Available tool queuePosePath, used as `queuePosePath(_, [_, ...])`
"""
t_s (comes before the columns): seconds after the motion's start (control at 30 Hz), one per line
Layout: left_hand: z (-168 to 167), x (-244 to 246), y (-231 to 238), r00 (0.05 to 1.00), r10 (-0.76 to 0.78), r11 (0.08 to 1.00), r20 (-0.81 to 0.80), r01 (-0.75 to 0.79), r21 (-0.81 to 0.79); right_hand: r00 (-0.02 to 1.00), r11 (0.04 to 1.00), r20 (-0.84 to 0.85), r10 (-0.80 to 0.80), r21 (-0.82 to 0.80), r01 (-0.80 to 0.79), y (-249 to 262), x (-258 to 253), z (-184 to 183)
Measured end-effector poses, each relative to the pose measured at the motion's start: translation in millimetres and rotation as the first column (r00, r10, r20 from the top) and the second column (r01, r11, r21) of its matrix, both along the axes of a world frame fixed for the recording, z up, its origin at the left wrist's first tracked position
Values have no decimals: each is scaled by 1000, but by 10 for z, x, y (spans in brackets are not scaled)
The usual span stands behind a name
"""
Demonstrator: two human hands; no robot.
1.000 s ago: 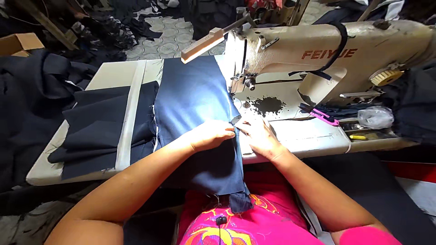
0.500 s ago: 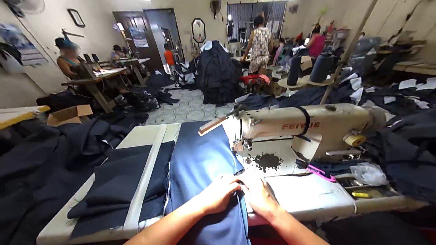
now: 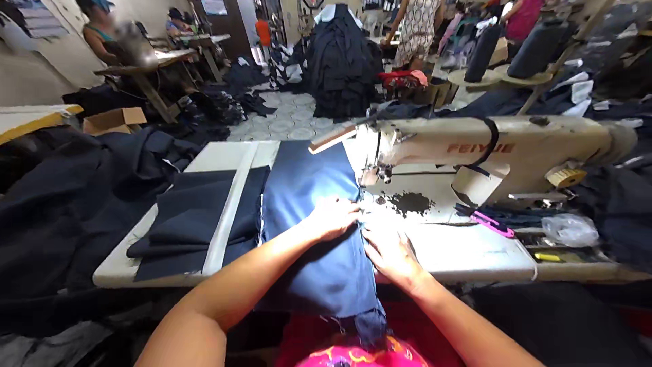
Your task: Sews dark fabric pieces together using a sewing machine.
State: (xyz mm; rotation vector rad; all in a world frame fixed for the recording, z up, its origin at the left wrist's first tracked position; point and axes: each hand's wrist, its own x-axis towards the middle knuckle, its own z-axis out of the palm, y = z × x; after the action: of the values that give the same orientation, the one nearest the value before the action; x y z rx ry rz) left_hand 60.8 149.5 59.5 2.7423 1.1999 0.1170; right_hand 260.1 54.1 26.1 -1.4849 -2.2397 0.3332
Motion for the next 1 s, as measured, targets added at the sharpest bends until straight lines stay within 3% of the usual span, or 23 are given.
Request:
queuePosePath(0.1, [-265, 5, 51, 979, 68, 990, 192, -91, 112, 1000, 1000, 0, 7, 17, -7, 19, 34, -17])
queuePosePath(0.17, [-323, -28, 59, 953, 164, 980, 255, -188, 70, 1000, 1000, 3, 17, 26, -17, 33, 48, -42])
queuePosePath(0.27, [-303, -131, 141, 925, 333, 942, 183, -336, -19, 999, 999, 28, 26, 21, -26, 71, 48, -28])
queuePosePath(0.33, [-269, -158, 163, 923, 360, 932, 139, -363, -2, 999, 999, 39, 35, 8, -35, 110, 44, -9])
queuePosePath(0.4, [-242, -137, 98, 940, 219, 954, 260, -263, 146, 998, 998, 42, 56, -14, -56, 154, 48, 2])
queuePosePath(0.47, [-167, -86, 55, 932, -114, 932, 343, -19, 361, 998, 998, 28, 64, 15, -65, 179, 46, 3])
queuePosePath(0.63, [-34, -44, -6, 862, -496, 837, 109, 441, 324, 997, 999, 62, 46, -27, -44, 125, 28, 118])
queuePosePath(0.77, [4, -72, 45, 853, -517, 829, 67, 479, 289, 997, 993, 31, 69, 98, -72, 150, 30, 23])
queuePosePath(0.87, [-11, -146, 79, 861, -502, 821, 75, 448, 353, 996, 993, 17, 84, 87, -85, 170, 46, -23])
queuePosePath(1.0, [-173, -244, -20, 922, -355, 882, 157, 274, 384, 995, 989, 12, 94, 115, -95, 188, 52, -48])
